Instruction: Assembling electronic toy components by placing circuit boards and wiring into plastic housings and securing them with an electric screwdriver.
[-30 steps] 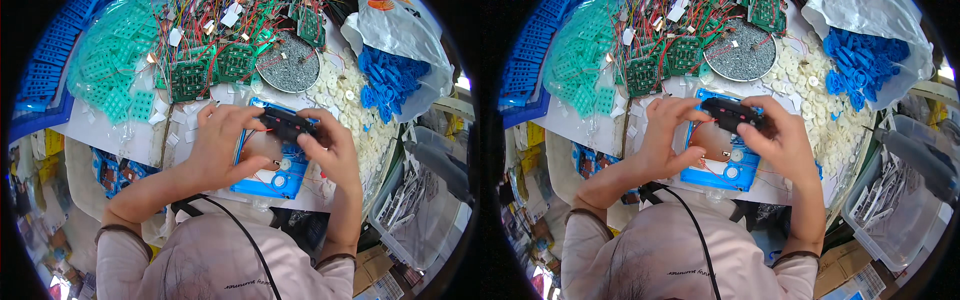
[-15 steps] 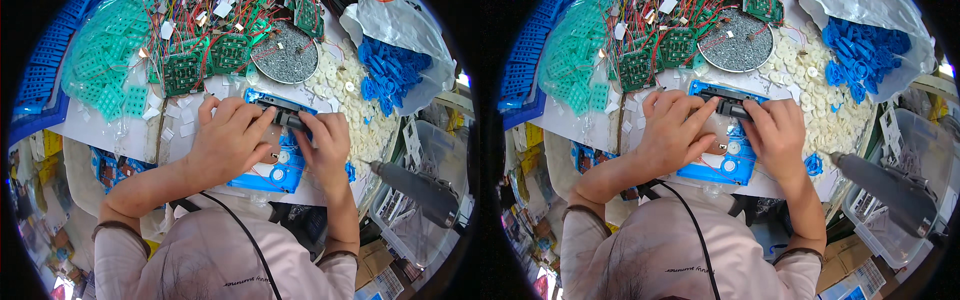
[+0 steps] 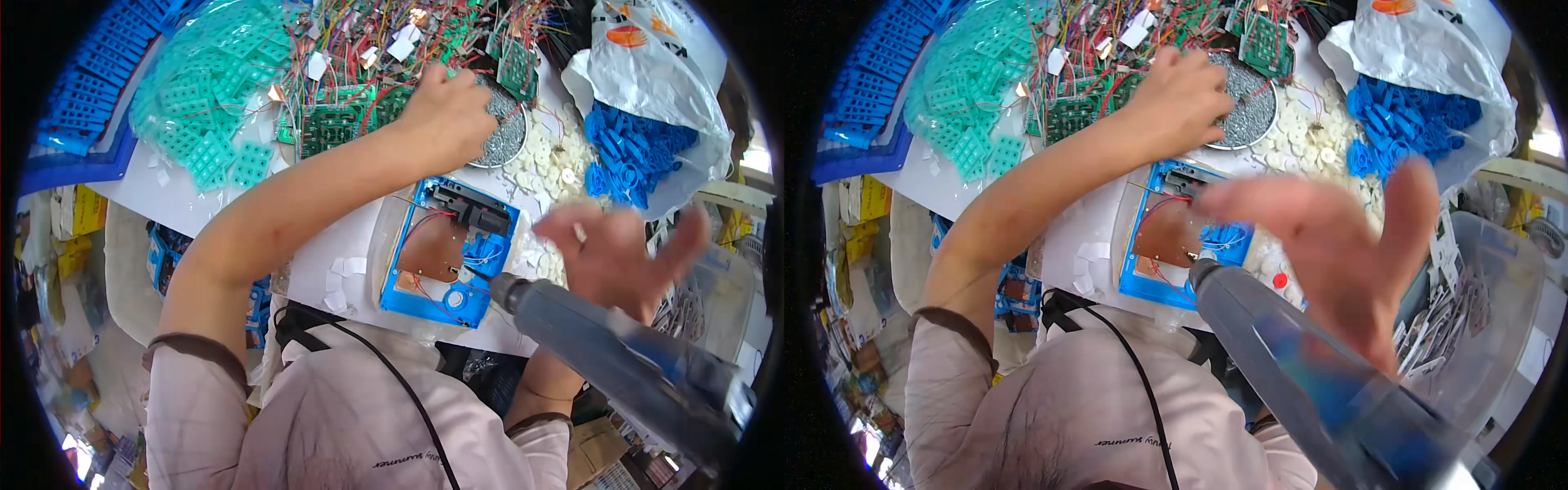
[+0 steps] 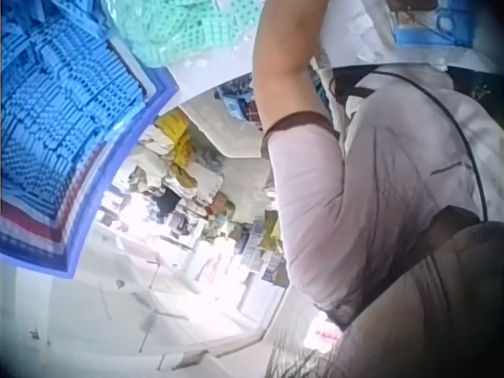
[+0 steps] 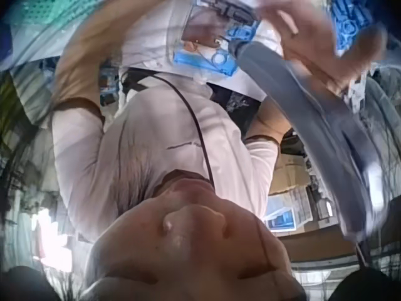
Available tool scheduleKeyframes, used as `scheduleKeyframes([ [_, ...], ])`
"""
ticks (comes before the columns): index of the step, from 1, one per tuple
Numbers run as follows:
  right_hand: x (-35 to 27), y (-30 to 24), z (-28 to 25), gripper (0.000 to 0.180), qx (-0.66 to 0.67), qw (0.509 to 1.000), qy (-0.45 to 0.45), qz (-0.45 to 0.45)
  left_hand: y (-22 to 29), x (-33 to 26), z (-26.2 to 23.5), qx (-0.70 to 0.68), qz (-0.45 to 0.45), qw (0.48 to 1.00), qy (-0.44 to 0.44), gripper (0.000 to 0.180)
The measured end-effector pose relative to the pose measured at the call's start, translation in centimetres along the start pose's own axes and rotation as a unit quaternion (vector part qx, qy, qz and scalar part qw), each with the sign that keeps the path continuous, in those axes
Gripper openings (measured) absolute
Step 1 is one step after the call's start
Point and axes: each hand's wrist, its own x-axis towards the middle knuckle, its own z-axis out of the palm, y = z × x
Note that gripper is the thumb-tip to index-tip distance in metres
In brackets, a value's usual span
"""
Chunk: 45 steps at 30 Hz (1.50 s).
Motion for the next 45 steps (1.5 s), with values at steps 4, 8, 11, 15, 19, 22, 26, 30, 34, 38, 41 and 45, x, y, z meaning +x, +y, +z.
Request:
scheduleKeyframes([
  [4, 0.9, -1.6, -1.1, 0.076, -0.076, 0.975, -0.204, 0.036, 0.5, 1.2, 0.3, 0.025, 0.022, 0.999, -0.021, 0.015],
  [8, -0.2, 0.0, -1.5, 0.066, -0.119, 0.991, -0.061, 0.000, 0.4, 1.8, 0.5, 0.049, 0.042, 0.998, 0.028, 0.021],
  [11, -0.6, 0.8, -1.8, 0.062, -0.137, 0.988, 0.070, -0.019, 0.0, 1.7, 0.9, 0.046, 0.027, 0.998, 0.042, 0.019],
  [15, -1.3, -0.3, -3.2, 0.063, -0.171, 0.977, 0.128, -0.002, 0.6, 1.0, -1.0, -0.023, -0.002, 1.000, 0.014, 0.016],
  [19, -3.0, -0.5, -1.8, 0.067, -0.123, 0.976, 0.180, -0.018, 4.9, -1.8, -4.6, -0.106, 0.087, 0.990, -0.017, 0.018],
  [22, -3.7, -1.1, -1.2, 0.052, -0.068, 0.989, 0.127, -0.033, 7.1, -4.1, -5.4, -0.182, 0.109, 0.977, 0.005, 0.022],
  [26, -4.0, -1.1, -1.1, 0.042, -0.059, 0.996, 0.057, -0.040, 8.6, -5.2, -5.5, -0.256, 0.071, 0.964, 0.027, 0.026],
  [30, -4.2, -0.9, -1.5, 0.043, -0.072, 0.996, 0.045, -0.038, 8.6, -5.4, -5.5, -0.266, 0.071, 0.961, 0.028, 0.027],
  [34, -4.1, -0.5, -1.6, 0.045, -0.055, 0.997, 0.045, -0.035, 8.3, -5.3, -5.4, -0.260, 0.079, 0.961, 0.047, 0.028],
  [38, -4.0, -0.1, -1.4, 0.049, -0.057, 0.992, 0.112, -0.033, 8.2, -4.6, -5.8, -0.209, 0.019, 0.976, 0.060, 0.027],
  [41, -3.5, 1.8, -1.9, 0.050, -0.081, 0.975, 0.202, -0.049, 7.5, -5.3, -5.1, -0.141, 0.007, 0.990, 0.027, 0.025],
  [45, -2.5, 4.4, -3.8, 0.038, -0.144, 0.971, 0.183, -0.052, 7.1, -5.6, -4.3, -0.114, 0.028, 0.993, 0.035, 0.026],
])
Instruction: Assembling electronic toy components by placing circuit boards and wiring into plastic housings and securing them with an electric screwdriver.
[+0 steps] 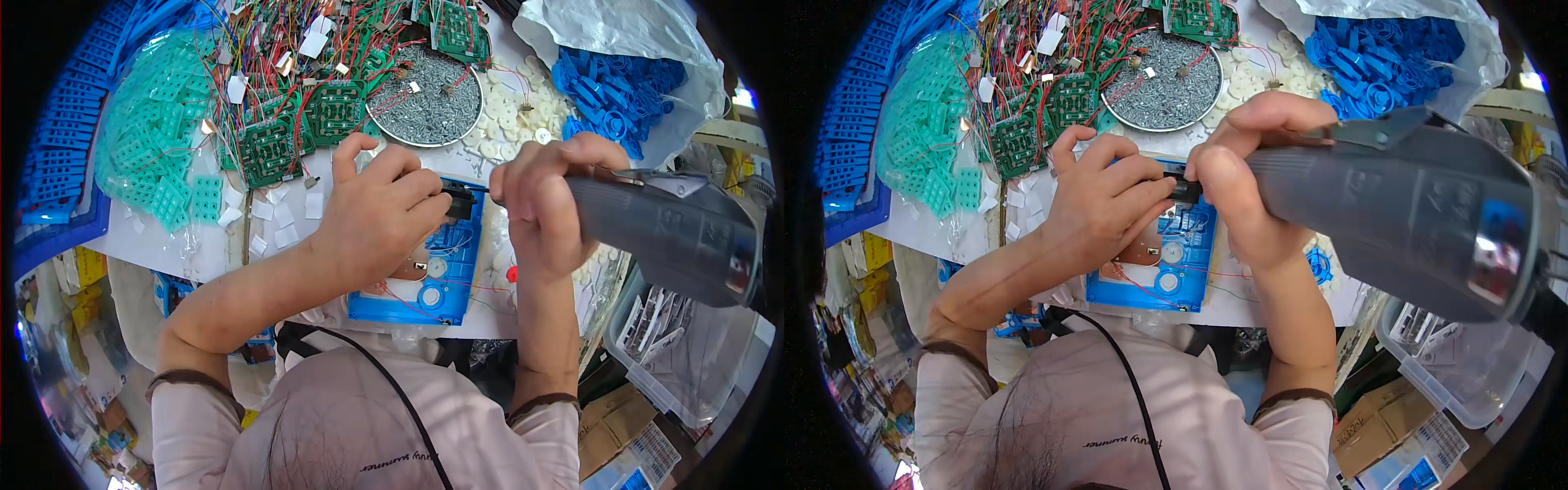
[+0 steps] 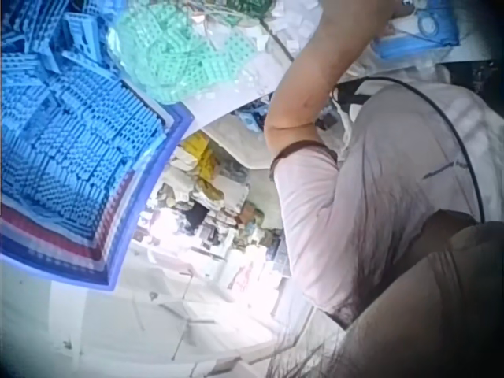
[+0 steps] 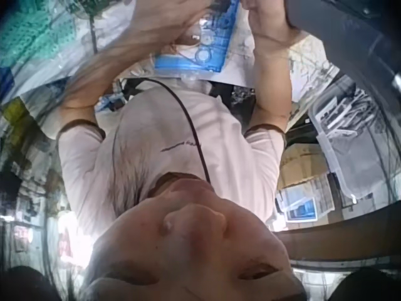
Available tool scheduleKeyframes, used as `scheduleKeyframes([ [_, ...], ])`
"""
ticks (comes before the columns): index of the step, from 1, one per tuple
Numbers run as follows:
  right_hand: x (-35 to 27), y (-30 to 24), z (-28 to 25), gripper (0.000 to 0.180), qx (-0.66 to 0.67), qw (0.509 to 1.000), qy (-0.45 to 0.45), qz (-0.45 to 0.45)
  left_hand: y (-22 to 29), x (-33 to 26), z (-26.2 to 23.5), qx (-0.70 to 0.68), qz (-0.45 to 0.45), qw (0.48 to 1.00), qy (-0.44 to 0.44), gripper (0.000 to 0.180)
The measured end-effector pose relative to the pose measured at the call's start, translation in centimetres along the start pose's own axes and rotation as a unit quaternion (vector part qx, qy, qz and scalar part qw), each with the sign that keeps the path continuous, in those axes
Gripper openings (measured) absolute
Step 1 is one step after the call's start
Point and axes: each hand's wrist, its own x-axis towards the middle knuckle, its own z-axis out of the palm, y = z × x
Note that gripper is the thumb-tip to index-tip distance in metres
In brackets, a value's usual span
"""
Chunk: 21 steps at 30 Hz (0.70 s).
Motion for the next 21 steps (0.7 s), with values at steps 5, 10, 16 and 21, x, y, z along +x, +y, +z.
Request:
scheduleKeyframes([
  [5, 0.0, 0.8, 0.0, 0.020, -0.135, 0.990, -0.047, 0.003, 0.0, -0.1, -0.1, -0.005, 0.005, 1.000, -0.011, 0.027],
  [10, 0.0, 1.6, -0.2, 0.022, -0.180, 0.979, -0.094, -0.008, -0.7, -0.5, 0.6, 0.005, 0.017, 1.000, -0.011, 0.035],
  [16, 1.7, 0.5, -2.2, 0.039, 0.008, 0.988, -0.150, 0.033, -1.1, 0.8, 0.4, -0.063, -0.043, 0.995, -0.067, 0.048],
  [21, 3.6, -6.1, -5.8, 0.081, 0.104, 0.982, -0.154, 0.020, -0.4, 0.8, -7.2, -0.124, -0.043, 0.988, -0.087, 0.059],
])
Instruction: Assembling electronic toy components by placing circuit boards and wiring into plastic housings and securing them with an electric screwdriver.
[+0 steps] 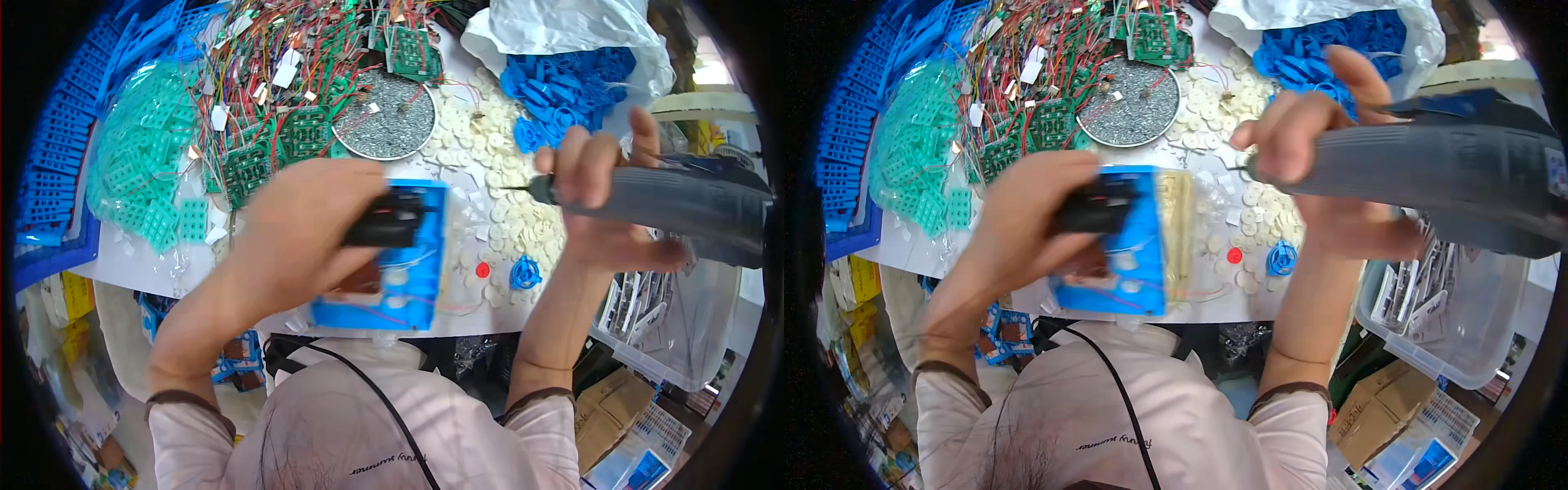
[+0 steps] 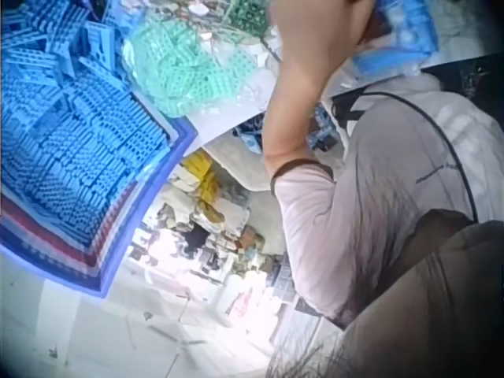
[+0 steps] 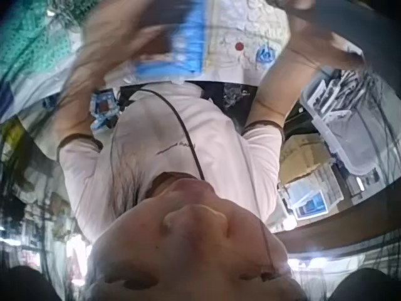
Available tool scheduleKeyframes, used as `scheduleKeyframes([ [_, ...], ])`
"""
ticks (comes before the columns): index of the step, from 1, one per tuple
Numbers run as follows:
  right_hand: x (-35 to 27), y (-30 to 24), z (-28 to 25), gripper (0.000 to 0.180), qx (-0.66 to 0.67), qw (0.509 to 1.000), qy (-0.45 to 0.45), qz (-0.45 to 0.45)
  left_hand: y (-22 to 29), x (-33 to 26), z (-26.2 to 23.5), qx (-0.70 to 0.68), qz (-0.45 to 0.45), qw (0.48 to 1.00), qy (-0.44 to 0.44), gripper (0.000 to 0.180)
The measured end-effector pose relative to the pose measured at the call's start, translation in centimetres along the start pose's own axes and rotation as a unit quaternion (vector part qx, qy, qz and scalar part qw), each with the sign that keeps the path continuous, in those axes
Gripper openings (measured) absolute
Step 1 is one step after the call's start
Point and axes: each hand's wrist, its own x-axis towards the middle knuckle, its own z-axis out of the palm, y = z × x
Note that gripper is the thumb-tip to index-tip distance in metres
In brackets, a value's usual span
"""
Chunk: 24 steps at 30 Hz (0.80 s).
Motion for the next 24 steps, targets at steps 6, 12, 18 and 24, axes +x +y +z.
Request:
scheduleKeyframes([
  [6, -3.7, -1.7, -13.9, 0.053, -0.565, 0.748, 0.165, 0.307, 0.6, -12.7, -14.9, 0.068, -0.219, 0.971, -0.063, 0.054],
  [12, -4.0, 3.9, -10.8, 0.034, -0.752, 0.563, 0.198, 0.280, -3.3, -32.4, -18.0, 0.286, -0.473, 0.813, -0.182, 0.064],
  [18, -4.9, 5.4, -10.5, 0.031, -0.770, 0.570, 0.215, 0.190, 0.7, -20.6, -9.0, 0.120, -0.365, 0.917, -0.105, 0.044],
  [24, -4.4, 6.4, -11.9, 0.035, -0.807, 0.516, 0.220, 0.185, 2.1, -8.2, -1.2, 0.039, -0.062, 0.986, -0.150, 0.034],
])
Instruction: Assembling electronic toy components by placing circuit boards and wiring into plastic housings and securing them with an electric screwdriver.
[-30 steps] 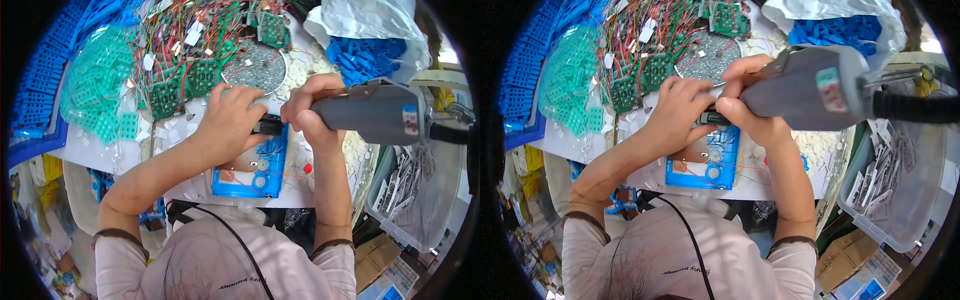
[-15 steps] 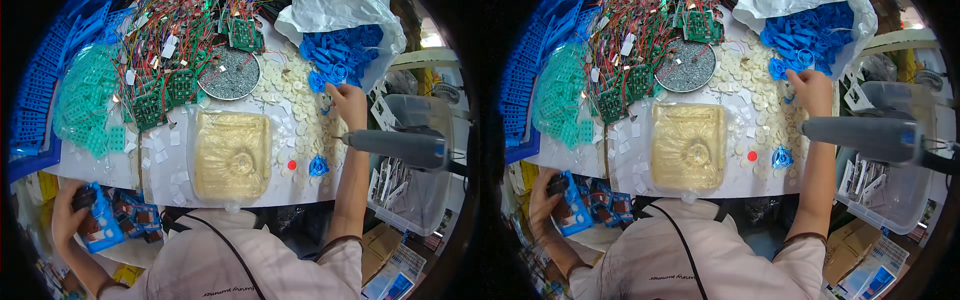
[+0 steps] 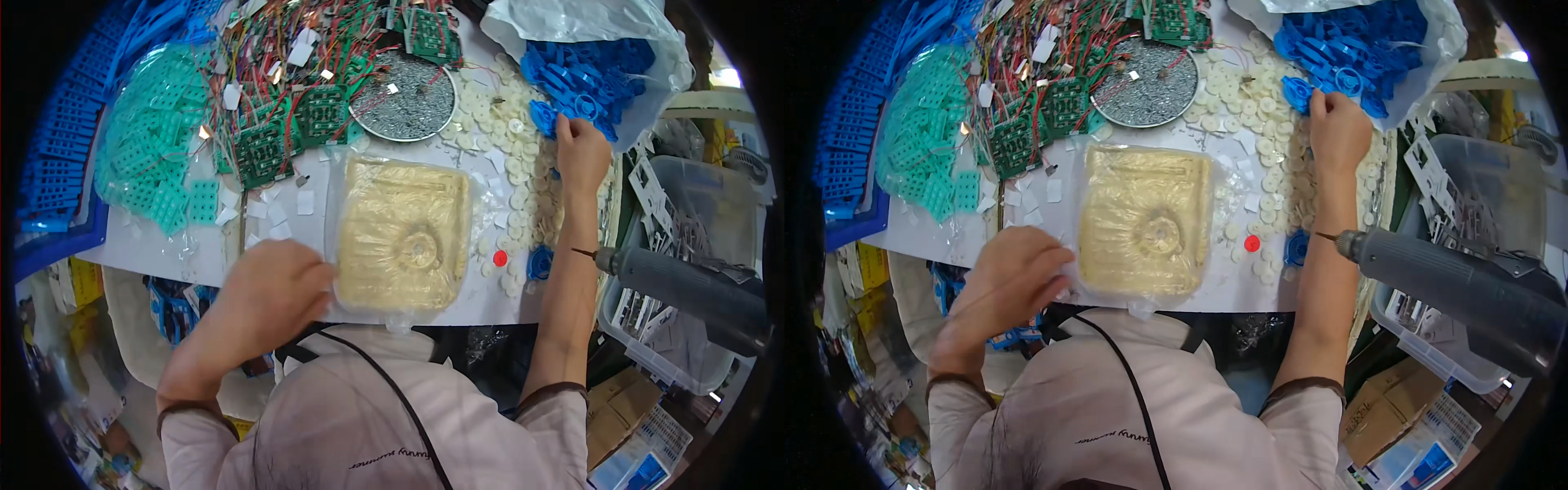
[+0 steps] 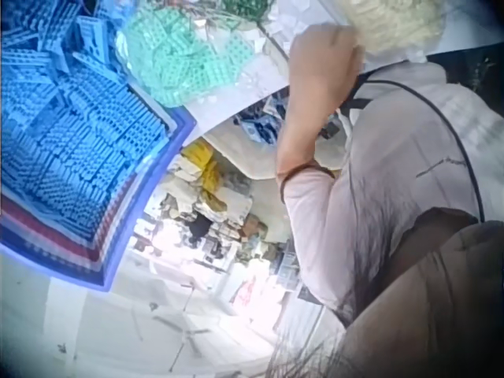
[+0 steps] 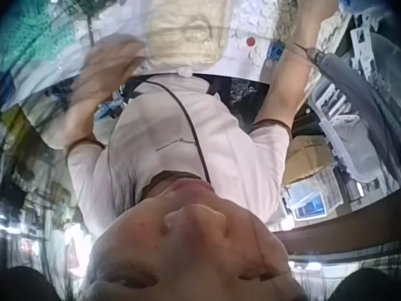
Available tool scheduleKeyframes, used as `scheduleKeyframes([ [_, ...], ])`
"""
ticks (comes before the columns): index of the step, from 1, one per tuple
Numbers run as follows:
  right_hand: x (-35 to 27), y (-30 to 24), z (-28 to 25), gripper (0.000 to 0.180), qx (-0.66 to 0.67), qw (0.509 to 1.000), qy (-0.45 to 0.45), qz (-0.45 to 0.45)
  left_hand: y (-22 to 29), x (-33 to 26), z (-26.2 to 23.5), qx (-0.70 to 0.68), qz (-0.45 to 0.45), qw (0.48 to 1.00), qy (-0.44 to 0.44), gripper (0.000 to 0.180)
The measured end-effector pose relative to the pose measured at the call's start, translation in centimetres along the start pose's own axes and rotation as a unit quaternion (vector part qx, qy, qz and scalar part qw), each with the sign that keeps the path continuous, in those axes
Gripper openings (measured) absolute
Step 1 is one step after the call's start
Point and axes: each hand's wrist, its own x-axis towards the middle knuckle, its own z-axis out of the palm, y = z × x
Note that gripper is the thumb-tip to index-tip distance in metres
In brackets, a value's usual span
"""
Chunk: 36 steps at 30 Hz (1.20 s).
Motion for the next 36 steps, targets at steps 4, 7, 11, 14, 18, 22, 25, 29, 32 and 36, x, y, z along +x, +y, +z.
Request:
scheduleKeyframes([
  [4, -0.1, -0.1, -0.7, 0.030, 0.071, 0.997, 0.011, -0.008, 0.6, 7.2, 2.4, -0.031, 0.115, 0.993, 0.018, 0.024],
  [7, -2.2, -0.7, -2.0, 0.017, 0.237, 0.970, -0.052, 0.020, -0.1, 9.8, 3.5, -0.022, 0.118, 0.992, 0.045, 0.023],
  [11, -10.0, -4.9, -6.2, 0.007, 0.354, 0.906, -0.231, 0.029, -1.5, 9.0, 4.9, -0.044, 0.083, 0.992, 0.088, 0.021],
  [14, -14.6, -8.2, -7.9, 0.009, 0.346, 0.890, -0.275, -0.112, -1.5, 7.2, 6.2, -0.103, 0.091, 0.984, 0.112, 0.024],
  [18, -15.4, -10.2, -5.9, 0.018, 0.266, 0.912, -0.168, -0.263, -0.9, 6.1, 7.1, -0.106, 0.134, 0.976, 0.136, 0.031],
  [22, -14.9, -11.1, -6.0, 0.017, 0.225, 0.919, -0.188, -0.264, -0.8, 5.7, 7.7, -0.047, 0.146, 0.984, 0.095, 0.034],
  [25, -14.9, -11.7, -7.1, 0.014, 0.191, 0.926, -0.219, -0.241, -0.4, 4.9, 8.0, 0.044, 0.135, 0.987, 0.070, 0.033],
  [29, -15.5, -10.7, -9.1, 0.027, 0.207, 0.897, -0.206, -0.333, -0.1, 3.9, 8.7, 0.078, 0.137, 0.983, 0.090, 0.024],
  [32, -17.7, -11.6, -10.4, 0.036, 0.196, 0.890, -0.259, -0.320, 0.0, 3.8, 8.0, 0.092, 0.151, 0.981, 0.085, 0.024],
  [36, -19.1, -11.3, -10.4, 0.038, 0.164, 0.899, -0.267, -0.306, -1.2, 4.5, 6.4, -0.064, 0.170, 0.981, 0.065, 0.023],
])
